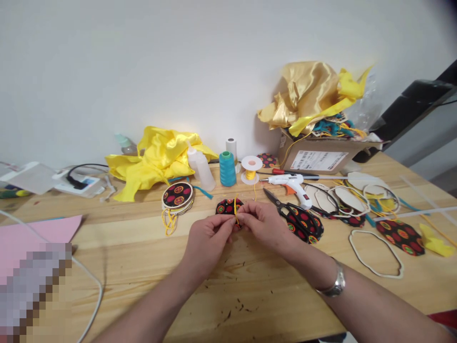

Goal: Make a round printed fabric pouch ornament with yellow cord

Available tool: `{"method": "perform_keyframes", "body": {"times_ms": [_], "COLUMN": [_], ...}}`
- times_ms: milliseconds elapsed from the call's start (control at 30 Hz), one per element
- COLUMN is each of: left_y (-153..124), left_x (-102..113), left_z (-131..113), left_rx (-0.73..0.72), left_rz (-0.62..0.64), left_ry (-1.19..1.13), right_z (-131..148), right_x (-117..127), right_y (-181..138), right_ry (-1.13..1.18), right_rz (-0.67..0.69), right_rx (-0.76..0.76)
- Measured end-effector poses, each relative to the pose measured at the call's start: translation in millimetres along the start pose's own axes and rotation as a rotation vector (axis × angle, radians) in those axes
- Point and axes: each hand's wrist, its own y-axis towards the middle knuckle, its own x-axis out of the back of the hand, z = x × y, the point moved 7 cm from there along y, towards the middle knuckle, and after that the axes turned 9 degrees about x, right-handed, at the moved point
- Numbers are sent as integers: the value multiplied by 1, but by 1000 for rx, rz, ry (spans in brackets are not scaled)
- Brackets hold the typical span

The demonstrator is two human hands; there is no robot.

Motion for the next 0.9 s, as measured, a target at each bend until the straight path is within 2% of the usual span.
{"method": "perform_keyframes", "body": {"times_ms": [167,500,667,900], "left_y": [2,8,9,9], "left_x": [-2,-12,-11,-6], "left_z": [3,13,15,17], "left_rx": [17,136,153,128], "left_rz": [51,207,202,140], "left_ry": [-60,-447,-552,-507], "right_z": [3,2,3,2], "right_x": [1,1,0,-4], "right_y": [0,0,0,-2], "right_ry": [-11,37,96,188], "right_rz": [2,-16,-39,-24], "right_rx": [11,16,7,-19]}}
